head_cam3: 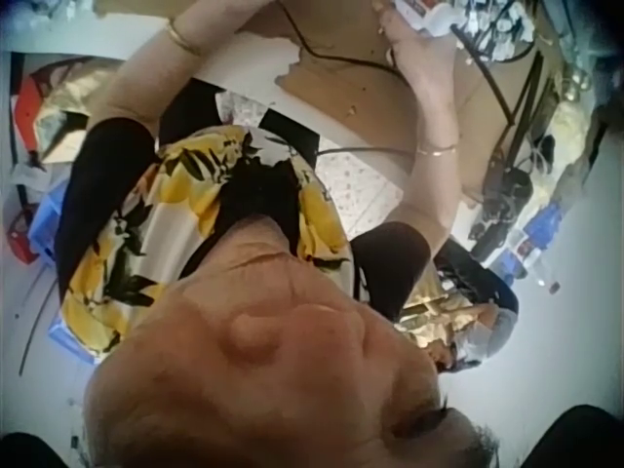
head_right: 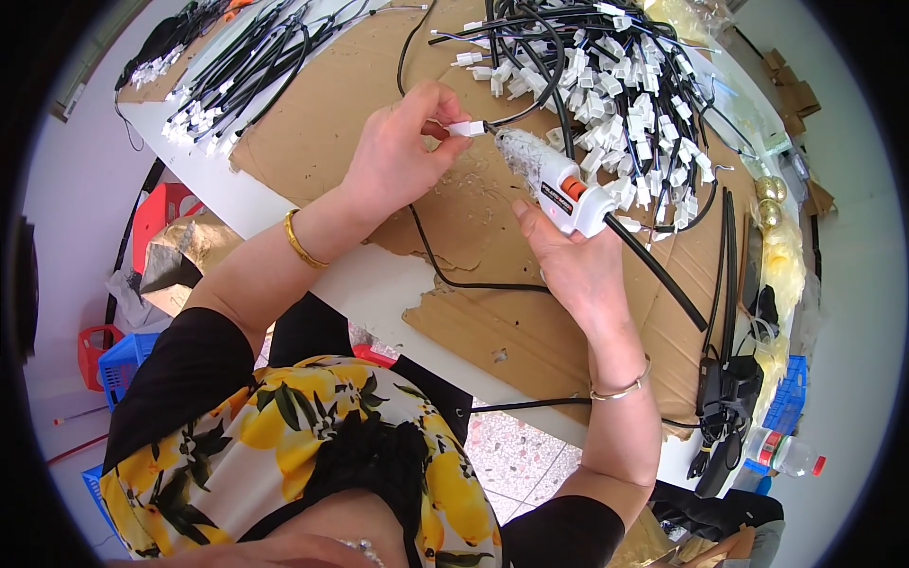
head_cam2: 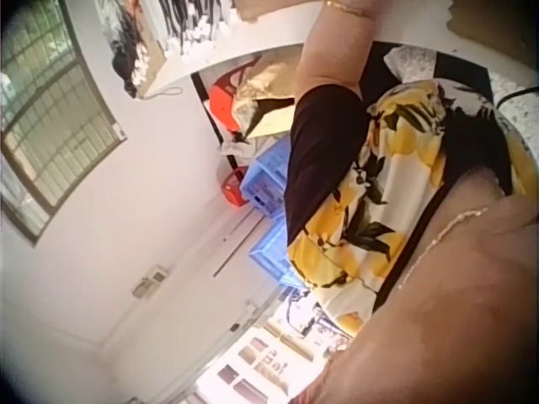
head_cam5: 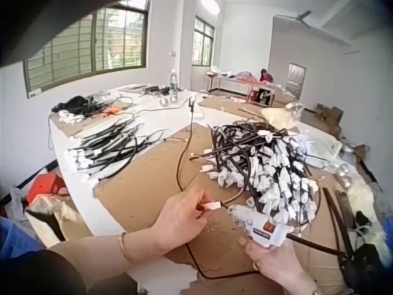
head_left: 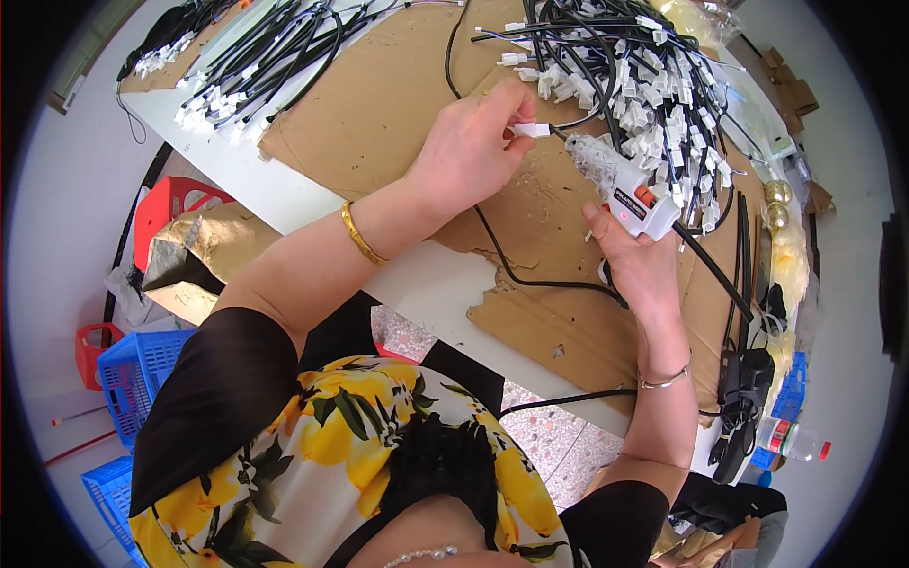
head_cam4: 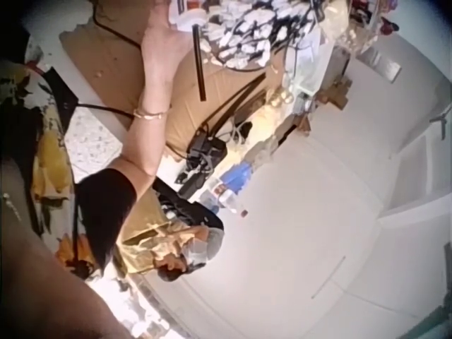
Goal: Assembling electronic components by gluing wire bundles to plastic bases using a hot glue gun.
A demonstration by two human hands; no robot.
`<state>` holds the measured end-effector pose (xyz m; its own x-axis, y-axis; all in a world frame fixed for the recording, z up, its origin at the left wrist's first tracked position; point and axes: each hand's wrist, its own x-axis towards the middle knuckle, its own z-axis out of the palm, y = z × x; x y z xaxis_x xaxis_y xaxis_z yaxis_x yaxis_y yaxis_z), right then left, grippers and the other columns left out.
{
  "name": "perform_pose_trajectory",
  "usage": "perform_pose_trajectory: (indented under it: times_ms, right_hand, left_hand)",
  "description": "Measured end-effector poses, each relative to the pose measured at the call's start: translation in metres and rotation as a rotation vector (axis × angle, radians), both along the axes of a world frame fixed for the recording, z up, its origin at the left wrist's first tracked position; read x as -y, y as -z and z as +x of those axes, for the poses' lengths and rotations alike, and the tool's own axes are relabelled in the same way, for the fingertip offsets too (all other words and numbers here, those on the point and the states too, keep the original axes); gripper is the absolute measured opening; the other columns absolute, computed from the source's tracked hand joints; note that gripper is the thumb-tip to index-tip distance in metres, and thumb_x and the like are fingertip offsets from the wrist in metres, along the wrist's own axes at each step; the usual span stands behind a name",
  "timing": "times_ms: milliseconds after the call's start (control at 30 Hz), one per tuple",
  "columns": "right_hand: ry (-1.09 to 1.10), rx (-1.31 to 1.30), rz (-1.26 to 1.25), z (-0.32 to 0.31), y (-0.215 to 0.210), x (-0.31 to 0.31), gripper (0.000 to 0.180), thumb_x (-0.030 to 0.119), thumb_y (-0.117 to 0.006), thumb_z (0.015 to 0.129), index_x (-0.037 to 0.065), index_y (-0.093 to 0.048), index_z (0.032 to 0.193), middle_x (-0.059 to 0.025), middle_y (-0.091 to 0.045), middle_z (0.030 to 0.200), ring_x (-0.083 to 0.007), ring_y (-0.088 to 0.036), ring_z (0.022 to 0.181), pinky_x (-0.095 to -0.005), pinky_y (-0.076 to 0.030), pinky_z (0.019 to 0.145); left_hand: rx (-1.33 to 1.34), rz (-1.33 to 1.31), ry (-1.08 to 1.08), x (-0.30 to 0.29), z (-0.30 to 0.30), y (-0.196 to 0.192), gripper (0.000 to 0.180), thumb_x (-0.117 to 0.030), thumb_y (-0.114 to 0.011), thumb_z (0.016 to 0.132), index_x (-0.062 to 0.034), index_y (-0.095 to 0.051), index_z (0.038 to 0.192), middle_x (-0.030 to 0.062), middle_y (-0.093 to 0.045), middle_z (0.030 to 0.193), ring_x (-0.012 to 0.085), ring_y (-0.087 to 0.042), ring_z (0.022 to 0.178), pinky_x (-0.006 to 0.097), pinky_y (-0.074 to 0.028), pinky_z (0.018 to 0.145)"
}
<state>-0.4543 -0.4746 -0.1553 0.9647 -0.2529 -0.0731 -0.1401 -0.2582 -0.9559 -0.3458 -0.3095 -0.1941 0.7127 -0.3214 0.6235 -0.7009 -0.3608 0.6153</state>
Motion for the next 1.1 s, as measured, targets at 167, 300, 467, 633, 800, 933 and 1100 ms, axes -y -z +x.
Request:
perform_pose_trajectory:
  times_ms: [167,300,467,633,800,933,1100]
  right_hand:
    - [0.007,0.063,-0.019,0.0,0.001,0.0,0.023,0.012,-0.066,0.076,0.0,-0.054,0.091,0.0001,-0.056,0.076,-0.0053,-0.049,0.063,-0.0199,-0.039,0.054]
    - [-0.002,0.075,0.009,0.001,0.001,0.001,0.02,0.014,-0.066,0.076,0.002,-0.054,0.087,0.0009,-0.055,0.071,-0.0046,-0.048,0.059,-0.0191,-0.038,0.051]
    - [-0.007,0.033,-0.022,0.002,0.0,0.002,0.019,0.014,-0.066,0.076,0.002,-0.054,0.086,0.0009,-0.055,0.07,-0.0048,-0.048,0.058,-0.0186,-0.037,0.051]
    - [0.018,0.051,-0.029,0.001,0.002,0.0,0.019,0.013,-0.066,0.076,0.002,-0.054,0.086,0.001,-0.055,0.07,-0.0047,-0.048,0.058,-0.0187,-0.038,0.051]
    - [0.014,0.074,0.023,0.0,0.0,0.001,0.018,0.01,-0.066,0.076,0.002,-0.054,0.088,0.001,-0.055,0.073,-0.0041,-0.048,0.061,-0.0186,-0.039,0.052]
    - [0.006,0.075,0.033,0.0,-0.001,0.005,0.02,0.011,-0.067,0.076,0.002,-0.054,0.089,0.0008,-0.055,0.075,-0.0046,-0.048,0.061,-0.0189,-0.04,0.052]
    - [0.007,0.076,0.029,0.0,0.002,0.006,0.025,0.014,-0.069,0.075,0.002,-0.055,0.092,0.0006,-0.055,0.075,-0.005,-0.049,0.061,-0.0193,-0.042,0.053]
  left_hand:
    - [0.009,-0.004,-0.001,-0.001,0.001,0.0,0.026,0.003,-0.065,0.069,-0.003,-0.048,0.086,0.0064,-0.06,0.078,0.0201,-0.063,0.068,0.027,-0.053,0.062]
    - [0.009,-0.014,0.004,-0.001,0.001,0.001,0.025,0.003,-0.065,0.069,-0.0029,-0.047,0.086,0.0065,-0.06,0.078,0.0203,-0.063,0.068,0.028,-0.053,0.062]
    - [0.0,-0.005,0.0,-0.001,0.001,0.001,0.026,0.003,-0.065,0.069,-0.0029,-0.047,0.086,0.0064,-0.06,0.078,0.0203,-0.063,0.068,0.028,-0.053,0.063]
    - [-0.026,-0.01,0.004,0.0,0.0,-0.001,0.026,0.003,-0.065,0.069,-0.0028,-0.047,0.087,0.0068,-0.061,0.079,0.0202,-0.064,0.07,0.028,-0.053,0.063]
    - [-0.264,-0.21,0.063,0.002,0.0,-0.005,0.027,0.005,-0.064,0.072,-0.0028,-0.044,0.089,0.0082,-0.062,0.084,0.0138,-0.062,0.076,0.025,-0.052,0.065]
    - [-0.314,-0.296,0.152,-0.002,0.006,0.002,0.025,0.006,-0.06,0.076,-0.0027,-0.042,0.091,0.0095,-0.062,0.086,0.0123,-0.06,0.078,0.024,-0.051,0.068]
    - [-0.554,-0.451,0.359,-0.002,0.012,0.006,0.018,0.007,-0.051,0.081,-0.0023,-0.04,0.091,0.0132,-0.061,0.088,0.0162,-0.061,0.082,0.026,-0.052,0.07]
